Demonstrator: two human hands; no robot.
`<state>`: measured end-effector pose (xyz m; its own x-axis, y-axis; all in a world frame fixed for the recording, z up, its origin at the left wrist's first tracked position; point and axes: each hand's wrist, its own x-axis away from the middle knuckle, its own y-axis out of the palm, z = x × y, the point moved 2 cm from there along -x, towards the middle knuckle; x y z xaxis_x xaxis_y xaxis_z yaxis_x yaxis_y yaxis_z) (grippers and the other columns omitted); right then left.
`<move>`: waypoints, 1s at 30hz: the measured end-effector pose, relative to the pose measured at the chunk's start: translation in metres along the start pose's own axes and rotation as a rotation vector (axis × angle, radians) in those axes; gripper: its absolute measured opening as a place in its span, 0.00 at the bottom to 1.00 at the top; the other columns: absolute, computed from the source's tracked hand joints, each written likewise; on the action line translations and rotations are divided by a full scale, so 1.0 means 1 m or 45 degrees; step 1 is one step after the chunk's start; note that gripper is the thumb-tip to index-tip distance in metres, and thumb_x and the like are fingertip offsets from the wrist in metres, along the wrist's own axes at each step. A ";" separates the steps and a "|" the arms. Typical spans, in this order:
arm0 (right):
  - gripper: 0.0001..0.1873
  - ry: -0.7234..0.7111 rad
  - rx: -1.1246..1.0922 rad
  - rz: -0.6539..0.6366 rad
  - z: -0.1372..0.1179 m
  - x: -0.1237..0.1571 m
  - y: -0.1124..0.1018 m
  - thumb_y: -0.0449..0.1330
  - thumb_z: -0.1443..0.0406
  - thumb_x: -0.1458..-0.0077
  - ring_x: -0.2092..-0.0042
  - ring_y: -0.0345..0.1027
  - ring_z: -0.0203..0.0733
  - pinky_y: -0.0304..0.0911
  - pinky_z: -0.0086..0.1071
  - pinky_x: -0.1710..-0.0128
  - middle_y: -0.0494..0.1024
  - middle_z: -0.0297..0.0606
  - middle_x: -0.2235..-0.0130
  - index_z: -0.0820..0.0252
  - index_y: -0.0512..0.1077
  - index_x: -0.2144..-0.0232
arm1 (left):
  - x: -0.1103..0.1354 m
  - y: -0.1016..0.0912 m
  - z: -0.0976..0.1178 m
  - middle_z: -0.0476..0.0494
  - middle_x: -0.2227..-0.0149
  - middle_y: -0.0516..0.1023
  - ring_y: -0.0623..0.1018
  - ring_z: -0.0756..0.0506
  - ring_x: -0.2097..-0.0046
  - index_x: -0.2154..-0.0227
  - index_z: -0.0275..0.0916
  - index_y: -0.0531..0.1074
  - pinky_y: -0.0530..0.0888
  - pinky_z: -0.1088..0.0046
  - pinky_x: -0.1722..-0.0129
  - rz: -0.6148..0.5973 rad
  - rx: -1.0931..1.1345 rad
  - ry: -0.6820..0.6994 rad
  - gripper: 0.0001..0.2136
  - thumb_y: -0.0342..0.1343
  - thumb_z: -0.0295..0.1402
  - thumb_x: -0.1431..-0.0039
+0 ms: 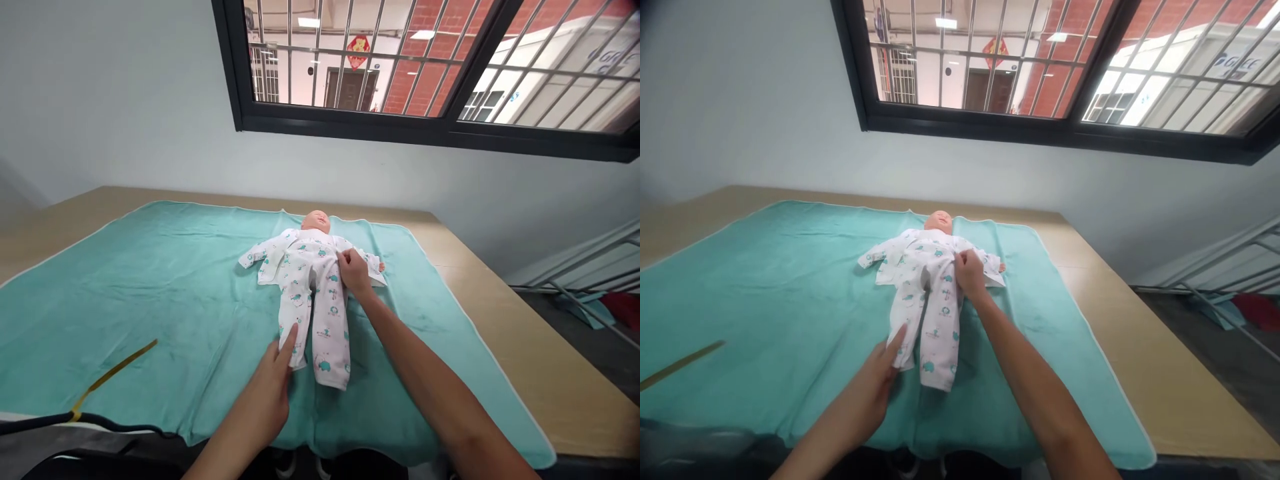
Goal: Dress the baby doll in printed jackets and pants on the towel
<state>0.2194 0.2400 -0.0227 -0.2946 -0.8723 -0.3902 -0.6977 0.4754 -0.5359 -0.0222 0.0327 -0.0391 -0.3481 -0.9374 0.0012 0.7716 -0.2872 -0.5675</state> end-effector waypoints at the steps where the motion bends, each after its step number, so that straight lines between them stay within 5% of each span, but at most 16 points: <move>1: 0.14 -0.047 -0.009 -0.024 -0.002 0.013 -0.002 0.52 0.57 0.42 0.56 0.66 0.49 0.62 0.43 0.53 0.74 0.44 0.60 0.60 0.69 0.61 | 0.001 -0.001 0.000 0.33 0.38 0.60 0.65 0.38 0.37 0.30 0.48 0.38 0.66 0.53 0.40 -0.006 0.029 -0.016 0.34 0.41 0.26 0.37; 5: 0.35 -0.159 -0.004 -0.114 -0.019 0.094 -0.016 0.57 0.54 0.42 0.43 0.58 0.54 0.58 0.51 0.43 0.64 0.51 0.45 0.59 0.54 0.37 | -0.007 -0.009 0.001 0.33 0.40 0.64 0.70 0.36 0.42 0.30 0.45 0.36 0.70 0.55 0.45 0.087 0.042 -0.157 0.42 0.55 0.36 0.41; 10: 0.44 -0.163 0.067 -0.397 -0.033 0.166 -0.023 0.60 0.61 0.47 0.36 0.49 0.58 0.54 0.54 0.38 0.56 0.50 0.39 0.53 0.47 0.32 | -0.024 -0.005 0.003 0.30 0.42 0.65 0.70 0.36 0.42 0.30 0.39 0.37 0.67 0.55 0.43 0.129 -0.071 -0.137 0.41 0.52 0.31 0.42; 16: 0.31 -0.091 -0.001 -0.303 -0.028 0.148 -0.023 0.54 0.61 0.40 0.46 0.65 0.51 0.63 0.47 0.45 0.67 0.48 0.49 0.56 0.57 0.36 | -0.012 -0.001 0.005 0.36 0.53 0.69 0.74 0.41 0.55 0.30 0.43 0.33 0.72 0.59 0.51 0.038 -0.242 -0.119 0.39 0.43 0.22 0.41; 20: 0.14 -0.023 -0.007 -0.313 -0.023 0.141 -0.037 0.58 0.56 0.42 0.64 0.69 0.46 0.66 0.38 0.62 0.73 0.38 0.66 0.56 0.72 0.58 | -0.006 0.000 0.006 0.32 0.45 0.63 0.71 0.38 0.47 0.31 0.43 0.45 0.70 0.56 0.48 0.251 -0.400 -0.053 0.36 0.44 0.21 0.42; 23: 0.12 0.016 -0.041 -0.405 -0.023 0.136 -0.041 0.55 0.57 0.40 0.72 0.64 0.40 0.59 0.33 0.70 0.71 0.32 0.75 0.56 0.68 0.71 | -0.006 0.007 0.005 0.32 0.49 0.64 0.71 0.38 0.51 0.32 0.40 0.51 0.71 0.56 0.50 0.305 -0.430 -0.006 0.32 0.42 0.21 0.40; 26: 0.12 -0.096 0.028 -0.233 -0.027 0.119 -0.038 0.52 0.59 0.39 0.71 0.64 0.40 0.57 0.33 0.69 0.71 0.33 0.73 0.57 0.65 0.73 | -0.004 0.015 0.004 0.34 0.56 0.68 0.72 0.40 0.55 0.32 0.38 0.49 0.72 0.57 0.52 0.232 -0.379 -0.001 0.32 0.40 0.20 0.40; 30: 0.11 -0.090 0.009 -0.130 -0.024 0.107 -0.030 0.53 0.57 0.40 0.68 0.66 0.43 0.61 0.36 0.65 0.72 0.37 0.70 0.57 0.65 0.71 | 0.001 0.006 0.002 0.33 0.53 0.69 0.73 0.39 0.53 0.32 0.40 0.50 0.71 0.54 0.49 0.194 -0.312 -0.001 0.33 0.42 0.22 0.41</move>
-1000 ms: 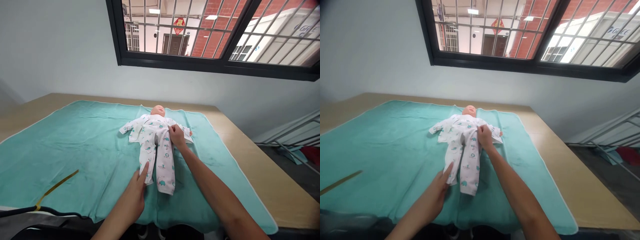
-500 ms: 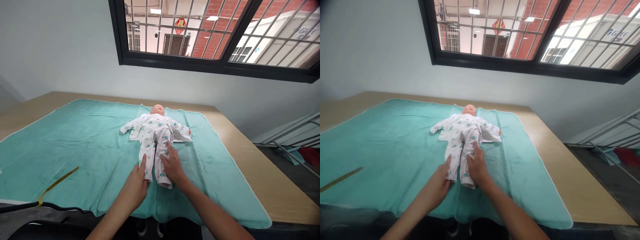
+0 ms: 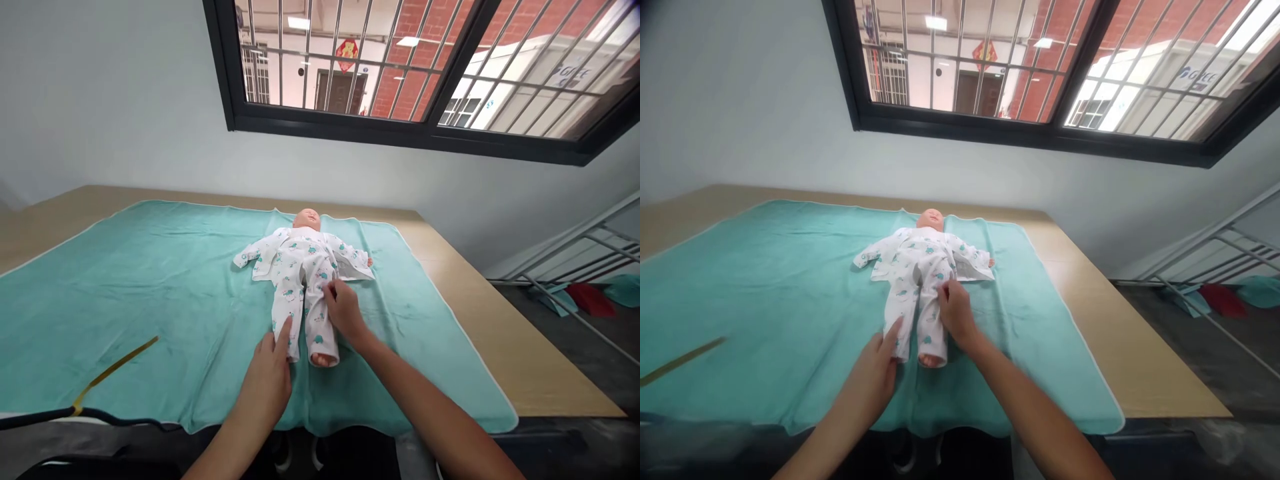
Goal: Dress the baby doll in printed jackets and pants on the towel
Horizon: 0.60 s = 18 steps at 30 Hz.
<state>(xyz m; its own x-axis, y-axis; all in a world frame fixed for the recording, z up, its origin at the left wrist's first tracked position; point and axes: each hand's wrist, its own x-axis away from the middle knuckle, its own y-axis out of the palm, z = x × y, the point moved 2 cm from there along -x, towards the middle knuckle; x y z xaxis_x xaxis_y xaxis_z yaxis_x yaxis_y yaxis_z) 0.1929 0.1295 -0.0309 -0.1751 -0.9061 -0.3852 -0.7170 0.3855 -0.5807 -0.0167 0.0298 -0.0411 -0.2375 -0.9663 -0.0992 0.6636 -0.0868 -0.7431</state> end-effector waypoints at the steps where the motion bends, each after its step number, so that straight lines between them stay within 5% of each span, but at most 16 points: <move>1: 0.12 0.058 -0.037 -0.008 0.003 0.001 0.002 0.54 0.55 0.40 0.67 0.67 0.44 0.63 0.37 0.64 0.74 0.39 0.68 0.57 0.67 0.68 | -0.002 -0.005 -0.002 0.33 0.51 0.68 0.73 0.39 0.51 0.32 0.41 0.50 0.71 0.54 0.48 -0.038 0.067 0.009 0.32 0.43 0.24 0.40; 5: 0.33 0.309 -0.194 -0.105 0.008 0.017 0.010 0.59 0.51 0.46 0.55 0.72 0.52 0.68 0.44 0.55 0.75 0.49 0.52 0.61 0.60 0.43 | -0.034 -0.024 -0.011 0.34 0.40 0.62 0.70 0.39 0.42 0.31 0.46 0.46 0.69 0.58 0.44 -0.145 0.381 -0.024 0.37 0.55 0.38 0.40; 8: 0.46 0.219 -0.144 -0.219 0.002 0.029 0.015 0.62 0.57 0.50 0.41 0.65 0.56 0.62 0.49 0.43 0.68 0.52 0.40 0.61 0.49 0.34 | -0.063 -0.027 -0.010 0.33 0.41 0.63 0.71 0.39 0.43 0.30 0.43 0.43 0.68 0.57 0.43 -0.054 0.277 -0.103 0.40 0.57 0.39 0.42; 11: 0.42 0.122 -0.009 -0.215 -0.001 0.034 0.009 0.59 0.61 0.49 0.37 0.59 0.56 0.57 0.49 0.39 0.64 0.52 0.37 0.63 0.53 0.34 | -0.078 -0.027 -0.001 0.34 0.50 0.69 0.73 0.38 0.48 0.33 0.40 0.53 0.69 0.56 0.46 -0.088 -0.040 -0.035 0.33 0.54 0.35 0.41; 15: 0.31 -0.042 0.154 -0.280 -0.004 0.006 -0.008 0.60 0.56 0.46 0.44 0.66 0.58 0.62 0.51 0.44 0.73 0.52 0.47 0.61 0.67 0.42 | -0.112 -0.047 0.012 0.37 0.56 0.71 0.73 0.36 0.51 0.51 0.43 0.77 0.70 0.55 0.48 0.051 -0.277 0.180 0.16 0.55 0.38 0.41; 18: 0.28 -0.269 0.168 -0.068 -0.014 -0.040 -0.005 0.53 0.55 0.38 0.38 0.59 0.54 0.55 0.51 0.38 0.68 0.50 0.41 0.61 0.65 0.40 | -0.161 -0.049 0.018 0.33 0.41 0.66 0.65 0.38 0.38 0.41 0.38 0.67 0.62 0.57 0.38 0.339 -0.196 0.351 0.21 0.47 0.37 0.35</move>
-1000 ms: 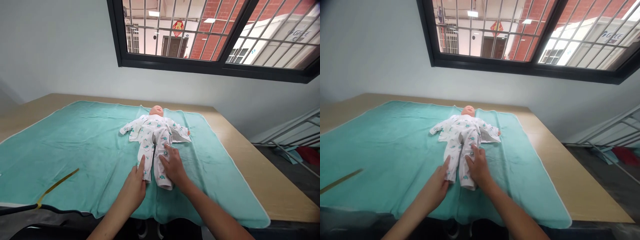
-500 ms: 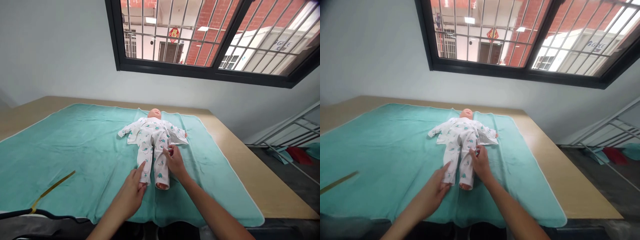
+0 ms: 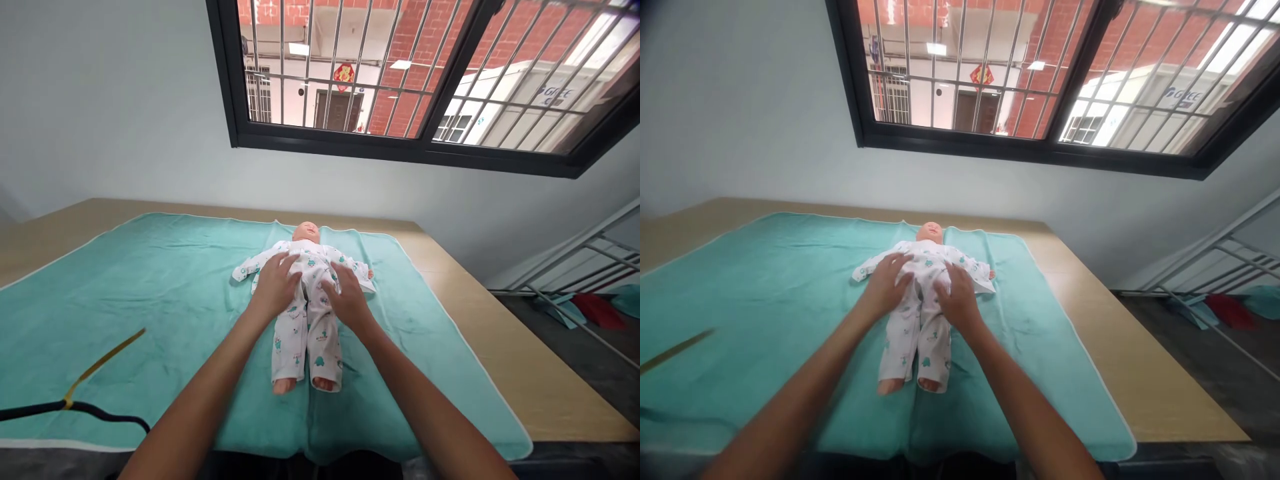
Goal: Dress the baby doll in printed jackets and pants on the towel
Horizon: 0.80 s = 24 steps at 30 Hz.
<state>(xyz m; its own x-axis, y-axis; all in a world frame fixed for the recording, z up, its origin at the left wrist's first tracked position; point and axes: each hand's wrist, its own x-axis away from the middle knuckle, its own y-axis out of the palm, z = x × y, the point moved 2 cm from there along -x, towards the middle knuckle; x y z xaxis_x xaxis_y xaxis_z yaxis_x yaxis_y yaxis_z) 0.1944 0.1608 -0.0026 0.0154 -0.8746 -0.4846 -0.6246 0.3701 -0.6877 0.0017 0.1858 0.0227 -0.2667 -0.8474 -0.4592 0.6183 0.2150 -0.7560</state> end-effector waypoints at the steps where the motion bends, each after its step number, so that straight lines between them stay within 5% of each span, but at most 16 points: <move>1: 0.28 -0.049 0.028 0.063 0.000 -0.014 0.006 0.51 0.56 0.37 0.35 0.55 0.54 0.51 0.51 0.36 0.65 0.51 0.38 0.62 0.64 0.39 | -0.011 0.011 -0.003 0.31 0.37 0.62 0.61 0.37 0.35 0.39 0.36 0.64 0.58 0.54 0.36 -0.010 -0.021 0.010 0.22 0.45 0.36 0.33; 5: 0.26 -0.131 0.076 -0.011 0.014 -0.041 0.041 0.49 0.58 0.35 0.34 0.52 0.52 0.52 0.50 0.37 0.64 0.50 0.37 0.62 0.64 0.38 | -0.012 0.049 -0.010 0.30 0.31 0.53 0.52 0.32 0.31 0.37 0.36 0.61 0.56 0.45 0.37 -0.199 -0.062 -0.018 0.25 0.48 0.35 0.36; 9: 0.20 0.034 0.084 0.069 0.054 -0.043 0.041 0.46 0.62 0.34 0.47 0.67 0.49 0.62 0.42 0.47 0.76 0.46 0.50 0.58 0.72 0.47 | 0.001 0.033 -0.018 0.38 0.41 0.71 0.68 0.37 0.39 0.44 0.41 0.71 0.64 0.55 0.39 -0.342 0.078 0.084 0.20 0.50 0.34 0.39; 11: 0.19 0.116 0.208 0.137 0.071 -0.045 0.030 0.48 0.65 0.37 0.53 0.66 0.50 0.61 0.42 0.51 0.75 0.48 0.56 0.60 0.73 0.50 | -0.014 0.015 -0.029 0.41 0.51 0.78 0.76 0.41 0.49 0.46 0.44 0.72 0.70 0.61 0.46 -0.179 0.063 -0.147 0.18 0.45 0.35 0.35; 13: 0.19 0.145 0.431 0.154 0.079 -0.048 0.021 0.55 0.64 0.43 0.54 0.63 0.53 0.58 0.44 0.52 0.73 0.50 0.56 0.62 0.73 0.50 | -0.036 0.009 -0.040 0.38 0.53 0.75 0.75 0.38 0.50 0.43 0.43 0.69 0.69 0.60 0.48 -0.027 -0.109 -0.274 0.20 0.49 0.36 0.37; 17: 0.14 0.094 0.687 0.135 0.083 -0.060 0.016 0.60 0.63 0.45 0.53 0.60 0.54 0.54 0.44 0.52 0.70 0.49 0.57 0.60 0.75 0.56 | -0.066 0.028 -0.061 0.33 0.52 0.70 0.72 0.36 0.50 0.44 0.37 0.69 0.68 0.60 0.49 -0.010 -0.319 -0.380 0.21 0.50 0.40 0.37; 24: 0.10 0.063 0.322 -0.068 0.106 -0.082 0.010 0.62 0.65 0.46 0.60 0.65 0.43 0.57 0.33 0.58 0.72 0.39 0.63 0.59 0.76 0.60 | -0.062 0.037 -0.087 0.36 0.50 0.69 0.70 0.37 0.48 0.43 0.41 0.69 0.66 0.61 0.47 -0.081 -0.329 -0.302 0.20 0.48 0.38 0.36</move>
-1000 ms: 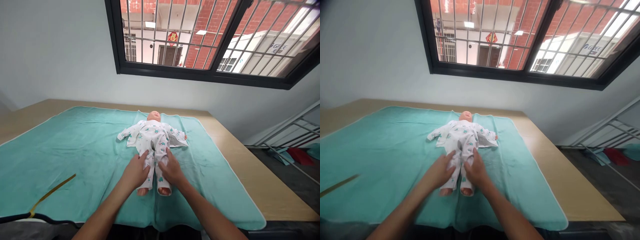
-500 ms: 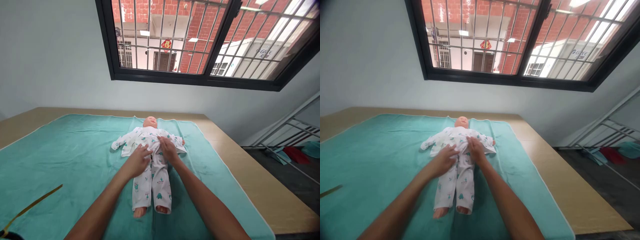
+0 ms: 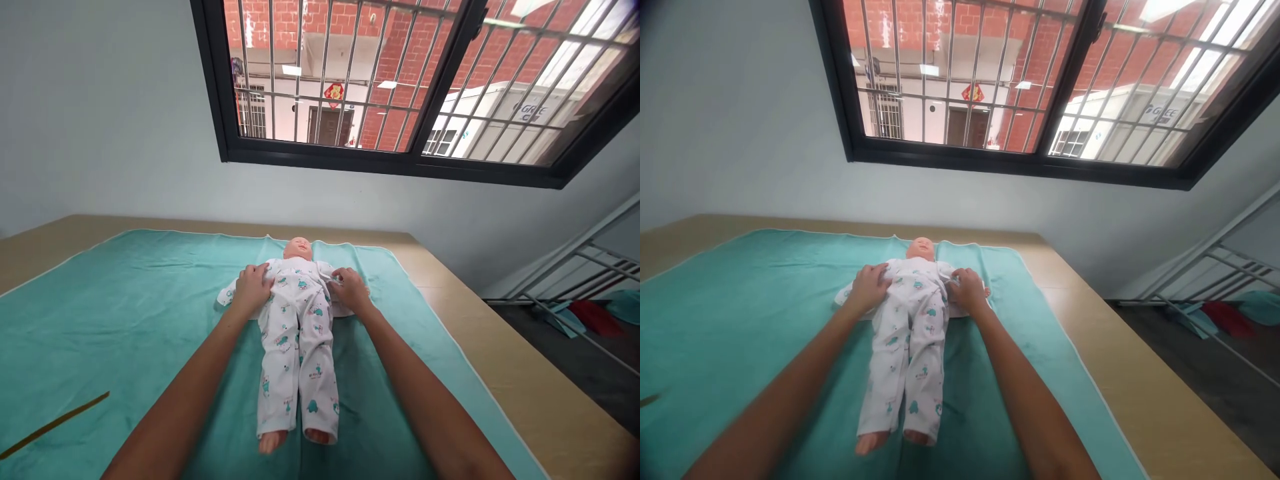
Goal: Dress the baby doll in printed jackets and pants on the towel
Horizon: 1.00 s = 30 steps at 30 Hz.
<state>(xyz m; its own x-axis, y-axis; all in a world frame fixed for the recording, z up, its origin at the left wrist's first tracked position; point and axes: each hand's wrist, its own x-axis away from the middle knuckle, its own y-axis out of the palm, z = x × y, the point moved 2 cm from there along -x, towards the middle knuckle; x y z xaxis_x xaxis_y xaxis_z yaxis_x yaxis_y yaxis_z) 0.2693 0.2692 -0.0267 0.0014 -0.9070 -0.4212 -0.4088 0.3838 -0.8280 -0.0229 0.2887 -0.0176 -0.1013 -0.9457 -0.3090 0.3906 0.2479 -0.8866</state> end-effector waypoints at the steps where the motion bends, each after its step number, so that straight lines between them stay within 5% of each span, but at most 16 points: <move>1: 0.09 0.019 -0.066 -0.030 0.003 -0.001 0.000 0.62 0.65 0.46 0.62 0.65 0.41 0.58 0.31 0.59 0.72 0.38 0.64 0.60 0.76 0.61 | 0.003 -0.001 -0.002 0.36 0.49 0.68 0.69 0.36 0.48 0.42 0.41 0.68 0.66 0.60 0.48 -0.006 -0.026 0.005 0.21 0.49 0.38 0.37; 6: 0.06 0.073 -0.113 -0.056 0.004 -0.002 -0.001 0.61 0.64 0.45 0.65 0.65 0.37 0.56 0.29 0.64 0.71 0.37 0.64 0.60 0.76 0.68 | 0.013 0.002 -0.006 0.36 0.48 0.67 0.68 0.36 0.49 0.41 0.43 0.67 0.67 0.61 0.51 0.034 -0.141 0.090 0.25 0.52 0.29 0.44; 11: 0.15 0.195 0.094 0.063 -0.012 -0.002 0.003 0.62 0.54 0.46 0.62 0.65 0.43 0.52 0.31 0.65 0.72 0.39 0.64 0.59 0.74 0.63 | 0.009 0.003 -0.011 0.35 0.56 0.72 0.70 0.38 0.52 0.51 0.37 0.74 0.66 0.63 0.51 0.148 0.009 0.059 0.18 0.49 0.26 0.43; 16: 0.06 0.289 0.001 0.046 -0.020 -0.014 -0.005 0.56 0.65 0.44 0.64 0.64 0.42 0.50 0.32 0.66 0.73 0.40 0.67 0.61 0.72 0.71 | -0.010 -0.016 -0.011 0.40 0.60 0.77 0.75 0.41 0.57 0.57 0.38 0.74 0.68 0.69 0.57 0.123 0.255 -0.135 0.14 0.45 0.29 0.41; 20: 0.13 0.330 -0.186 0.016 -0.035 -0.040 -0.022 0.50 0.62 0.40 0.67 0.64 0.40 0.53 0.30 0.68 0.74 0.38 0.69 0.62 0.71 0.69 | -0.035 -0.033 0.008 0.42 0.63 0.80 0.76 0.44 0.62 0.60 0.38 0.74 0.68 0.73 0.64 0.057 0.346 -0.212 0.14 0.43 0.31 0.39; 23: 0.15 0.267 -0.287 -0.036 -0.064 -0.057 -0.020 0.50 0.59 0.40 0.64 0.67 0.39 0.57 0.28 0.67 0.77 0.37 0.65 0.61 0.73 0.66 | -0.042 -0.029 0.038 0.41 0.61 0.80 0.77 0.43 0.59 0.59 0.39 0.73 0.68 0.73 0.64 -0.020 0.383 -0.193 0.14 0.44 0.36 0.37; 27: 0.10 0.175 -0.354 -0.166 -0.098 -0.048 0.000 0.58 0.66 0.49 0.64 0.69 0.39 0.59 0.28 0.65 0.79 0.36 0.65 0.60 0.76 0.63 | -0.014 -0.015 0.065 0.31 0.55 0.77 0.77 0.35 0.55 0.50 0.37 0.70 0.69 0.66 0.61 -0.055 0.310 -0.218 0.21 0.50 0.45 0.41; 30: 0.15 0.134 -0.386 -0.176 -0.103 -0.025 0.007 0.58 0.68 0.50 0.66 0.69 0.38 0.59 0.28 0.64 0.78 0.35 0.68 0.60 0.77 0.59 | 0.012 -0.015 0.062 0.29 0.54 0.76 0.77 0.35 0.54 0.48 0.36 0.68 0.69 0.63 0.59 -0.032 0.186 -0.217 0.19 0.48 0.38 0.39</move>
<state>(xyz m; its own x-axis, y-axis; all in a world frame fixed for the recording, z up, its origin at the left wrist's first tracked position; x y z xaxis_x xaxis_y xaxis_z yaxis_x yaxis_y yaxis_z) 0.1720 0.2765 0.0158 -0.0119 -0.9657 -0.2593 -0.6639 0.2015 -0.7202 0.0267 0.2605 0.0134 0.0385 -0.9761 -0.2140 0.5196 0.2025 -0.8301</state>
